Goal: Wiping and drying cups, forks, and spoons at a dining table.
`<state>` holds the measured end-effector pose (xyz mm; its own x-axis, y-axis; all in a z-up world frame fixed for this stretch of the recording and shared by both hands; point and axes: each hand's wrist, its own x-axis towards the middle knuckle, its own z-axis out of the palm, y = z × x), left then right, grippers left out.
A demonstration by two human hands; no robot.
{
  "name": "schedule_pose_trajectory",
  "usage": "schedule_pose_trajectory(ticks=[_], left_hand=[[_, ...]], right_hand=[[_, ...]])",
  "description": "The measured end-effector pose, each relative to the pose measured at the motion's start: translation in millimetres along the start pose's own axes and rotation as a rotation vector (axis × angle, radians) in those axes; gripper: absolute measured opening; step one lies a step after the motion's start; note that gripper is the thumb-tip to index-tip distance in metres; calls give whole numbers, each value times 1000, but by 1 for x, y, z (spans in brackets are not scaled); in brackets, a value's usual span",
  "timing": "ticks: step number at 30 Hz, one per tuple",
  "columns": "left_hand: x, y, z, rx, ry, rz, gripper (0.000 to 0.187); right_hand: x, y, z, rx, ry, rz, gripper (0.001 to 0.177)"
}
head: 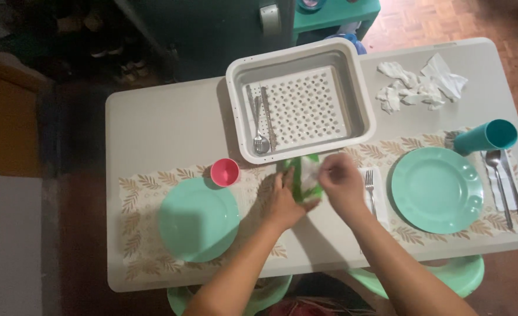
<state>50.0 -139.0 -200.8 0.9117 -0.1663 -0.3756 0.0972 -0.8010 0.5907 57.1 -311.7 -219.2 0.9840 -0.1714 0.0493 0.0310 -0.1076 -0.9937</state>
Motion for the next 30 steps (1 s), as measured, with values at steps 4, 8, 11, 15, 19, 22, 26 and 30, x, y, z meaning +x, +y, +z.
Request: schedule_pose_trajectory(ticks=[4, 8, 11, 15, 19, 22, 26, 30], left_hand=[[14, -20, -7, -216, -16, 74, 99], [29, -1, -41, -203, -18, 258, 63], [55, -6, -28, -48, -126, 345, 69], [80, -9, -23, 11, -124, 287, 51], [128, -10, -54, -111, 162, 172, 26], [165, -29, -58, 303, 219, 115, 24], [228, -77, -34, 796, 345, 224, 22], [224, -65, -44, 982, 187, 222, 20]], right_hand=[[4, -45, -10, 218, 176, -152, 25], [14, -55, -9, 259, 217, -13, 21], [7, -63, -3, 117, 182, 1, 18], [5, -83, -19, -470, 153, -517, 23], [7, -68, -30, -573, -66, -479, 23], [-4, -57, -26, -655, -72, -475, 26], [-7, -66, -16, -565, -7, -627, 27], [-14, -98, -19, -411, 64, -555, 23]])
